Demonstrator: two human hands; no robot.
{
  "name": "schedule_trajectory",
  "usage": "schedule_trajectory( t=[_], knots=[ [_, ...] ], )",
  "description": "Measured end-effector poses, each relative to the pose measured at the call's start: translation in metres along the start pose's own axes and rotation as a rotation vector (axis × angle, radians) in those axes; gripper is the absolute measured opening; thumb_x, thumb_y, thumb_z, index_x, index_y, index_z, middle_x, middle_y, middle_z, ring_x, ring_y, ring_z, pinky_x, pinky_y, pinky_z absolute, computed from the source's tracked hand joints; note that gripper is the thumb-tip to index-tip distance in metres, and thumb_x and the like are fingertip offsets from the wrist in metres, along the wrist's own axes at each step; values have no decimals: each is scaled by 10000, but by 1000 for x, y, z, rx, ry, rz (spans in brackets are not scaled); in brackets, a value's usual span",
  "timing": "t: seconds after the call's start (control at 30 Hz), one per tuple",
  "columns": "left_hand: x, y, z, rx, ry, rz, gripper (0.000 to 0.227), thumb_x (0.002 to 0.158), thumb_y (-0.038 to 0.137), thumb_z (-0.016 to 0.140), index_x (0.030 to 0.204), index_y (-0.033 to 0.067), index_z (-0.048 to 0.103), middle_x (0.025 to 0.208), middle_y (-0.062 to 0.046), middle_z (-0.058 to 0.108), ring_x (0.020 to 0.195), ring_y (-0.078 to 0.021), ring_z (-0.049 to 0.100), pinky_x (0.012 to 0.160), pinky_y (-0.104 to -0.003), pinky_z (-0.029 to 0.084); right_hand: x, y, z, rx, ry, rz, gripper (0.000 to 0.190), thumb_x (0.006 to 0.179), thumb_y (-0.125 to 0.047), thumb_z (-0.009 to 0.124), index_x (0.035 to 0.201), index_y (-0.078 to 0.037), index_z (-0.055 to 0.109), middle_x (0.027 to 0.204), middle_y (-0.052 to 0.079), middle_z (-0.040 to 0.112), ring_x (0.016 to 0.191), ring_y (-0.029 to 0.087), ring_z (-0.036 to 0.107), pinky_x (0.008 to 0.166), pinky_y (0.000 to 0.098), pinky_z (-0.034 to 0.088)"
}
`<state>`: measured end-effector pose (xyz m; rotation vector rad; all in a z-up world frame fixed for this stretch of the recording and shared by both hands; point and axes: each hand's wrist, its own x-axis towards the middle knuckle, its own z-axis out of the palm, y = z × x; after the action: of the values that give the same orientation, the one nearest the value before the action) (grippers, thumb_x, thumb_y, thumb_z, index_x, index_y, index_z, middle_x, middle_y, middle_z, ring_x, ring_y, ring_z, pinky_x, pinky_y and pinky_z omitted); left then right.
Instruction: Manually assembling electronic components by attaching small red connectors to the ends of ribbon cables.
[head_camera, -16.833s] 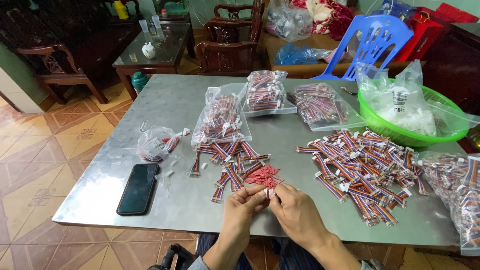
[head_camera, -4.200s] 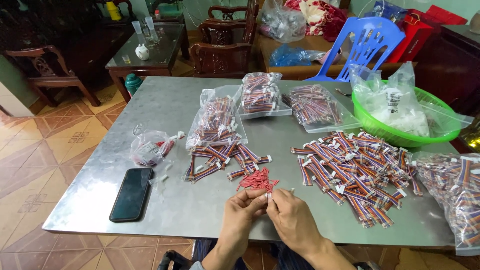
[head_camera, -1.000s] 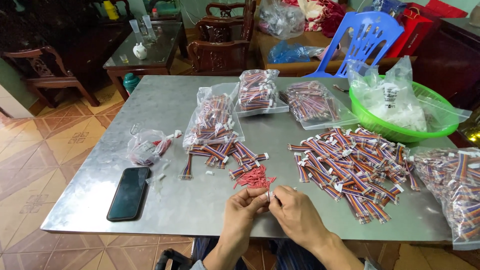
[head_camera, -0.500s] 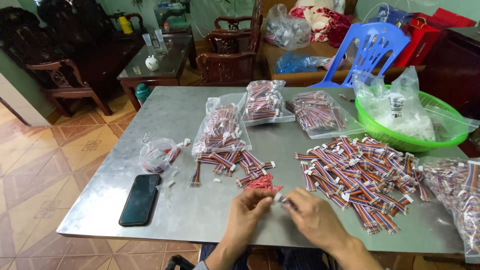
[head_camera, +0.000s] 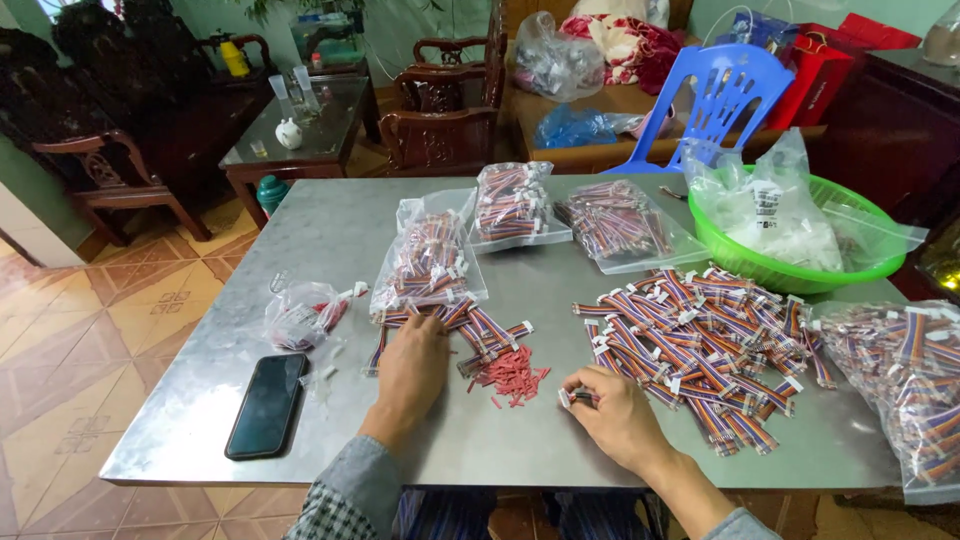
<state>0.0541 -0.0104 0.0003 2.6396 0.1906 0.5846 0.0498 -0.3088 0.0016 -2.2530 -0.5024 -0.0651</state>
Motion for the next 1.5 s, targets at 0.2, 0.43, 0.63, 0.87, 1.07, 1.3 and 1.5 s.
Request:
schedule_trajectory(
  t=[0.2,0.43,0.63,0.87,1.07,1.3,1.5],
  knots=[
    [-26,-11,-25,-275,313,-208,170,874,179,640,986,166,768,924,-45,772,822,-236,726,774,-375,528,1,-14,18,-30,-18,-274,126,847,-209,806,969,-182,816,787,-44,615,666,121,636,538,289,572],
    [-66,13,-50,-700,371,-536,211,870,95,584,973,118,766,853,-29,764,727,-152,748,757,-278,560,8,-49,55,-25,12,-261,148,779,-202,850,924,-180,827,797,-53,660,677,134,656,546,326,548],
    [-66,8,-40,-849,511,-466,187,923,94,654,1102,102,708,957,-27,743,825,-143,742,792,-266,585,12,-51,66,-157,-119,-81,123,822,-92,628,851,-187,701,950,-54,655,696,225,655,598,400,490],
    [-68,12,-22,-1252,376,-420,176,897,-24,692,1055,25,753,888,-87,754,786,-161,673,747,-268,556,-2,-77,18,177,-106,35,218,840,39,543,918,-159,594,908,15,744,859,174,742,760,307,561],
    [-78,68,-9,-1482,79,-509,182,878,-4,728,1051,-45,768,823,-176,782,723,-215,724,721,-302,601,-25,-75,-12,322,50,-202,250,900,-12,640,1082,-75,800,1020,32,777,963,140,740,896,249,567],
    [-94,111,-24,-1613,-97,-654,176,899,-12,714,1058,-81,745,807,-198,735,749,-246,707,721,-335,612,-35,-77,-16,85,213,-348,387,868,-72,740,1249,-139,735,644,-35,541,585,68,538,573,227,472],
    [-94,115,-28,-1609,-177,-712,241,872,20,755,1100,-57,762,945,-161,780,813,-218,717,783,-332,604,-32,-71,-5,-162,264,-535,356,846,-1,709,1186,-103,729,938,6,626,781,149,686,633,298,580]
  ],
)
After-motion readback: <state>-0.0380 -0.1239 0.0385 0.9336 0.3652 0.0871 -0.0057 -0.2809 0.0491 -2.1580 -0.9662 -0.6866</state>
